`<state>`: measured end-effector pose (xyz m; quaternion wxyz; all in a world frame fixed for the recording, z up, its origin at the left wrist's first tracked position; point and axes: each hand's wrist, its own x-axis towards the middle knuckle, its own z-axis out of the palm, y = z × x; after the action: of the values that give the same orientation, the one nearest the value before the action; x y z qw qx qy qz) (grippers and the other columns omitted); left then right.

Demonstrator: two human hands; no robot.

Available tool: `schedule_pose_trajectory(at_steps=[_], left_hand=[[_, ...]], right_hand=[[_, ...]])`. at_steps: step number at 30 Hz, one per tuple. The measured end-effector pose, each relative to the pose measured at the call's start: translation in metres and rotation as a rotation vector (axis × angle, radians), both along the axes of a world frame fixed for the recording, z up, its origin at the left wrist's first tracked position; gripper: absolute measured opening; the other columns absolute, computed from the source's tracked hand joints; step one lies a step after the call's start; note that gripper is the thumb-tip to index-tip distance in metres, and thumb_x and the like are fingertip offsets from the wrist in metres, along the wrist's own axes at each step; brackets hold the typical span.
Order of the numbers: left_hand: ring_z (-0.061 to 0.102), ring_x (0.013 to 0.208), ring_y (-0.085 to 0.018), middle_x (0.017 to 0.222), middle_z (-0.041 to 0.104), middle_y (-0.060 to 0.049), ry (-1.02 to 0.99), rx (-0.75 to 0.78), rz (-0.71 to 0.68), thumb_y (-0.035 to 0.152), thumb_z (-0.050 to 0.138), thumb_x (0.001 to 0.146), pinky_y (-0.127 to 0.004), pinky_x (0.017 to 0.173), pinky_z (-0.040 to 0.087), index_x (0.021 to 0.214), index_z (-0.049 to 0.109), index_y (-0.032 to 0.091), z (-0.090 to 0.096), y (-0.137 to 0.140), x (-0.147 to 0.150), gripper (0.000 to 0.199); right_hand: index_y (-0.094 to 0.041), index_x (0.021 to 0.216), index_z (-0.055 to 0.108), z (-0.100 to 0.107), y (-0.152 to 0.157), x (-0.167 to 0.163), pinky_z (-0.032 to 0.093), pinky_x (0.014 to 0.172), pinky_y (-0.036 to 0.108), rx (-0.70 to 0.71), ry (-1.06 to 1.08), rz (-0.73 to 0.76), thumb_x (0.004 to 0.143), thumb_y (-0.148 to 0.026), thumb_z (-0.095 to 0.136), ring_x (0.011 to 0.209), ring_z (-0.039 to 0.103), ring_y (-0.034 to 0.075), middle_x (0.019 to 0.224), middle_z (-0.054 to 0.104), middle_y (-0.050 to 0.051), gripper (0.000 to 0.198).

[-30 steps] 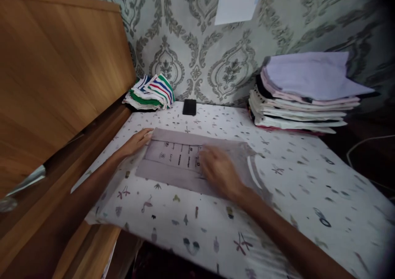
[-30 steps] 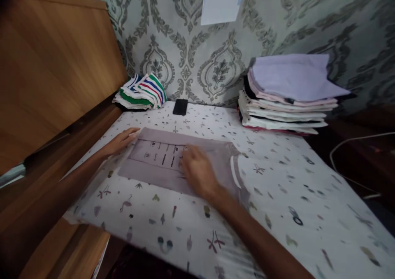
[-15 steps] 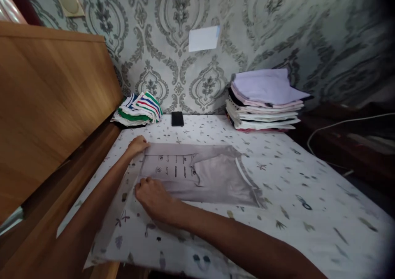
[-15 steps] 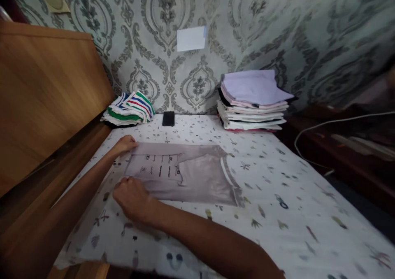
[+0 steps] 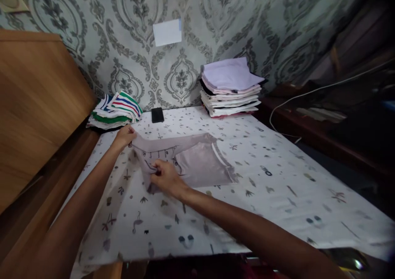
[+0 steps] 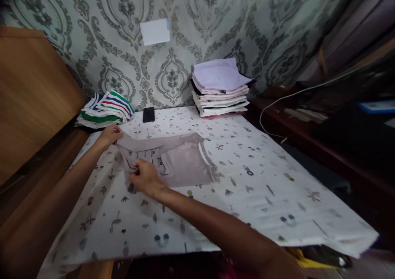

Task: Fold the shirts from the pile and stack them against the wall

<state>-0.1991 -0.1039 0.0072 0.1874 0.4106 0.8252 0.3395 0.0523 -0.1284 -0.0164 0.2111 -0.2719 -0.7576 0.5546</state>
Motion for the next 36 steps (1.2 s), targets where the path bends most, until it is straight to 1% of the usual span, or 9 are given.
schedule_pose_trajectory(at_steps=[5,7,11,15,19,23,26,32,36], left_hand=[[0.046,0.042,-0.007,0.058,0.046,0.010,-0.132,0.159,-0.152,0.017,0.061,0.070,-0.016,0.043,0.038,0.108,0.053,0.023,0.020,0.034,0.054,0.040],[0.046,0.040,-0.007,0.055,0.045,0.010,-0.196,0.103,-0.208,0.014,0.062,0.071,-0.016,0.042,0.038,0.106,0.057,0.021,0.022,0.050,0.077,0.035],[0.054,0.045,-0.009,0.053,0.051,0.006,-0.266,-0.061,-0.244,0.019,0.067,0.075,-0.019,0.045,0.041,0.082,0.060,0.016,0.008,0.079,0.113,0.010],[0.057,0.047,-0.011,0.054,0.058,0.001,-0.270,-0.171,-0.261,0.033,0.075,0.074,-0.020,0.047,0.043,0.072,0.057,0.016,-0.011,0.093,0.128,0.025],[0.058,0.052,-0.011,0.064,0.064,-0.003,-0.256,-0.213,-0.277,0.046,0.069,0.079,-0.018,0.041,0.032,0.072,0.057,0.016,-0.015,0.096,0.123,0.034],[0.060,0.055,-0.011,0.070,0.066,-0.002,-0.225,-0.220,-0.331,0.030,0.073,0.072,-0.017,0.039,0.027,0.080,0.062,0.016,-0.013,0.095,0.115,0.020],[0.058,0.051,-0.010,0.065,0.064,0.001,-0.176,-0.201,-0.357,0.022,0.070,0.070,-0.018,0.040,0.027,0.079,0.062,0.017,-0.018,0.097,0.113,0.014],[0.050,0.044,-0.009,0.053,0.055,0.004,-0.032,-0.098,-0.339,0.020,0.061,0.076,-0.020,0.045,0.034,0.070,0.057,0.017,-0.041,0.106,0.114,0.007],[0.053,0.047,-0.011,0.056,0.057,0.005,0.053,-0.035,-0.331,0.022,0.061,0.078,-0.022,0.050,0.039,0.086,0.062,0.018,-0.053,0.103,0.110,0.009]], right_hand=[[-0.022,0.080,0.045,-0.011,0.016,0.053,0.046,0.050,0.021,-0.542,0.076,-0.039,0.075,-0.011,0.056,0.060,0.067,0.015,0.061,0.055,-0.007,0.016],[-0.021,0.083,0.047,-0.014,0.020,0.072,0.049,0.049,0.021,-0.647,0.102,-0.067,0.076,-0.012,0.057,0.063,0.071,0.016,0.065,0.057,-0.005,0.015],[-0.018,0.085,0.050,-0.017,0.025,0.099,0.051,0.047,0.020,-0.765,0.108,-0.098,0.078,-0.011,0.055,0.060,0.071,0.015,0.067,0.060,-0.003,0.011],[-0.017,0.088,0.051,-0.019,0.029,0.107,0.052,0.048,0.019,-0.829,0.132,-0.064,0.081,-0.009,0.053,0.058,0.071,0.014,0.072,0.065,-0.001,0.011],[-0.017,0.089,0.049,-0.021,0.033,0.108,0.052,0.048,0.020,-0.867,0.125,-0.049,0.080,-0.007,0.052,0.057,0.071,0.015,0.070,0.065,-0.001,0.014],[-0.016,0.092,0.052,-0.022,0.035,0.108,0.052,0.050,0.020,-0.883,0.141,-0.006,0.079,-0.008,0.055,0.059,0.072,0.016,0.071,0.067,0.001,0.016],[-0.015,0.099,0.055,-0.023,0.033,0.108,0.052,0.049,0.020,-0.871,0.131,-0.035,0.080,-0.005,0.051,0.057,0.072,0.016,0.070,0.066,0.000,0.022],[-0.013,0.114,0.052,-0.024,0.031,0.107,0.054,0.051,0.022,-0.848,0.101,-0.059,0.082,-0.006,0.051,0.056,0.071,0.016,0.070,0.067,0.001,0.033],[-0.014,0.110,0.051,-0.028,0.033,0.105,0.052,0.050,0.021,-0.846,0.075,-0.036,0.082,-0.006,0.051,0.055,0.071,0.016,0.068,0.068,0.002,0.029]])
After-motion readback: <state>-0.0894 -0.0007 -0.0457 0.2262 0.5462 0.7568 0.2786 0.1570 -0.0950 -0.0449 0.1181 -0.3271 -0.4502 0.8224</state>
